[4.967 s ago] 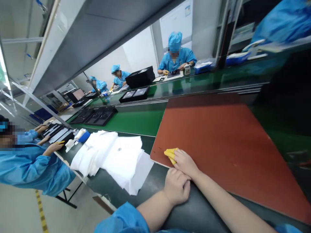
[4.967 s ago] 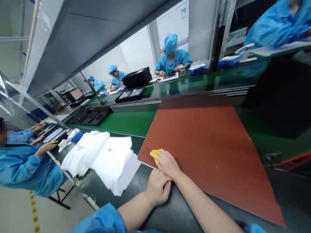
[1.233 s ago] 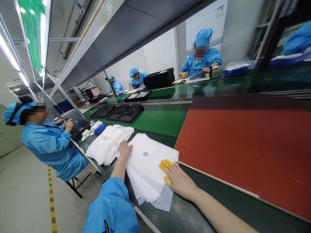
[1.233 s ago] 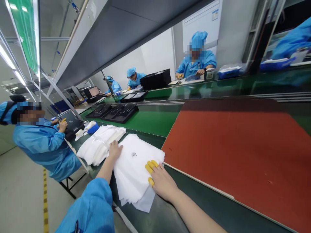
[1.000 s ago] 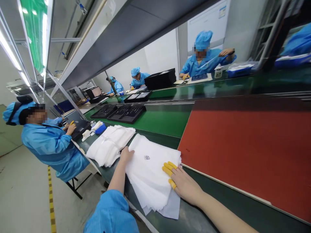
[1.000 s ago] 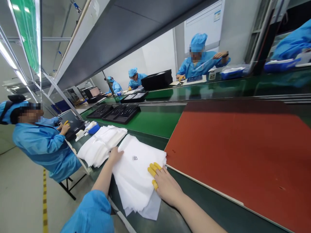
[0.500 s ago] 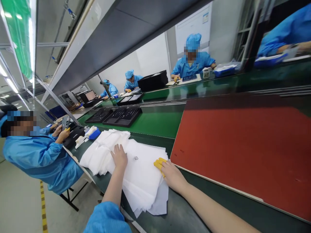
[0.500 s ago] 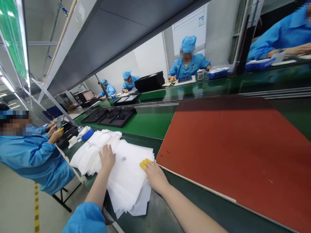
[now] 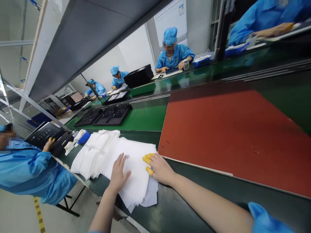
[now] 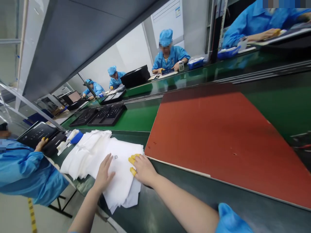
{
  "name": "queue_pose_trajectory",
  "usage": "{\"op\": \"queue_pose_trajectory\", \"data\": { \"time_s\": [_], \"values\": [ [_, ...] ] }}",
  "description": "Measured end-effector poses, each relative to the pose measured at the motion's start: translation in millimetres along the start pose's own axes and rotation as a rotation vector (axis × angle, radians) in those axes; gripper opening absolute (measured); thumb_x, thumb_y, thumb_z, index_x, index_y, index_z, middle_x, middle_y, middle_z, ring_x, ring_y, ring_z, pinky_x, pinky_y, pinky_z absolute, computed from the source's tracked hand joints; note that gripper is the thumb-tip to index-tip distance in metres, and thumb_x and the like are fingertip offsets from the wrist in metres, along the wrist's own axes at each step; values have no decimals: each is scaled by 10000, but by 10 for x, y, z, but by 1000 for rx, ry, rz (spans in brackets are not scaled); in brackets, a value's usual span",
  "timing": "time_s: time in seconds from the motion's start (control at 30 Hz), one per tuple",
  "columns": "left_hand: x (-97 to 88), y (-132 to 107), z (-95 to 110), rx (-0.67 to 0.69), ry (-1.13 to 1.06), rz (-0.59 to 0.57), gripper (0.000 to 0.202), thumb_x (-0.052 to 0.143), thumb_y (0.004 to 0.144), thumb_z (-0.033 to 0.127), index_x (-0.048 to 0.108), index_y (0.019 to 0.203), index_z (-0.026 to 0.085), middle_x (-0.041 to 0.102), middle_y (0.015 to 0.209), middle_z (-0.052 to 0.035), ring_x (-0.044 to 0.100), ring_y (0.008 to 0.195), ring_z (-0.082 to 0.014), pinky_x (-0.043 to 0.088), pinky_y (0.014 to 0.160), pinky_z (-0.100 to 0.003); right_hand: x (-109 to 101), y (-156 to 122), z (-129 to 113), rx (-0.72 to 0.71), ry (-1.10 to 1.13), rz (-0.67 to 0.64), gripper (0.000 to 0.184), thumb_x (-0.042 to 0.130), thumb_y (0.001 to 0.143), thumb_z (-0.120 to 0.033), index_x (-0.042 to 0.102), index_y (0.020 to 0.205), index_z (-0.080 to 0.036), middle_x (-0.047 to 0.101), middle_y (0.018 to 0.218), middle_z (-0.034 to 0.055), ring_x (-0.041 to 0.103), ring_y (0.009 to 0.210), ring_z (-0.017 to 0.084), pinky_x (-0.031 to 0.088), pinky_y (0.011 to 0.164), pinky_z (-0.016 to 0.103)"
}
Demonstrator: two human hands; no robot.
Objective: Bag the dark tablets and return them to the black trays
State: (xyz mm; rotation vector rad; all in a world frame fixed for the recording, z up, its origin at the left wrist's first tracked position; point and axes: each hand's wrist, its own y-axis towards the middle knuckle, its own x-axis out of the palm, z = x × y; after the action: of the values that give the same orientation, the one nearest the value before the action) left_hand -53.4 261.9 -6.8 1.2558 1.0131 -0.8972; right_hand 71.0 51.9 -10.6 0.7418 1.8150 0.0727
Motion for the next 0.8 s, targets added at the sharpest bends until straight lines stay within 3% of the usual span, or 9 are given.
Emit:
{"op": "queue_pose_trajectory", "data": {
  "time_s": [0.1,0.2,0.4,0.57,0.67,0.73,0.8],
  "values": [
    [-7,-491,-61,221,70,-124,889,348,729,704,96,1412,193,192,1441,-152,177,1313,-309,181,1035,-499,51,34,20,69,-30,-14,402,445,829,-257,515,1197,-112,530,1168,134,427,1096,249,296,977,398],
    [51,-637,-38,245,160,-233,959,394,698,713,46,1414,179,159,1438,-188,146,1312,-349,144,1012,-567,62,77,18,65,-21,-67,381,436,837,-243,529,1175,-96,521,1185,139,430,1104,245,306,982,387],
    [92,-203,154,134,151,-333,756,384,798,590,162,1400,190,197,1435,-162,164,1318,-296,89,1025,-570,-66,-9,4,39,16,55,355,402,851,-215,535,1168,-128,549,1138,118,462,1041,237,371,922,390],
    [-157,-4,141,97,60,-474,708,421,799,550,236,1380,191,207,1437,-137,188,1316,-277,136,1035,-538,-203,-558,189,-89,93,151,277,424,839,-238,585,1056,-176,594,1004,88,509,927,209,420,849,374],
    [-359,454,107,15,45,-418,556,392,837,467,343,1330,214,377,1366,-102,349,1249,-240,188,1046,-478,-278,-859,330,-45,145,244,258,395,858,-251,573,1032,-182,602,946,78,530,867,183,439,805,357],
    [-406,977,148,-40,89,-244,552,407,840,419,343,1326,167,418,1336,-115,388,1222,-224,233,1043,-402,-335,-942,396,-5,148,314,256,376,870,-253,566,1025,-181,604,913,77,534,832,176,435,803,370],
    [-345,1579,216,-62,152,-111,584,432,832,391,320,1331,107,352,1375,-138,330,1260,-217,268,1028,-335,-393,-942,451,9,110,346,254,376,869,-253,564,1025,-186,601,876,74,526,796,182,438,759,376]
  ]
}}
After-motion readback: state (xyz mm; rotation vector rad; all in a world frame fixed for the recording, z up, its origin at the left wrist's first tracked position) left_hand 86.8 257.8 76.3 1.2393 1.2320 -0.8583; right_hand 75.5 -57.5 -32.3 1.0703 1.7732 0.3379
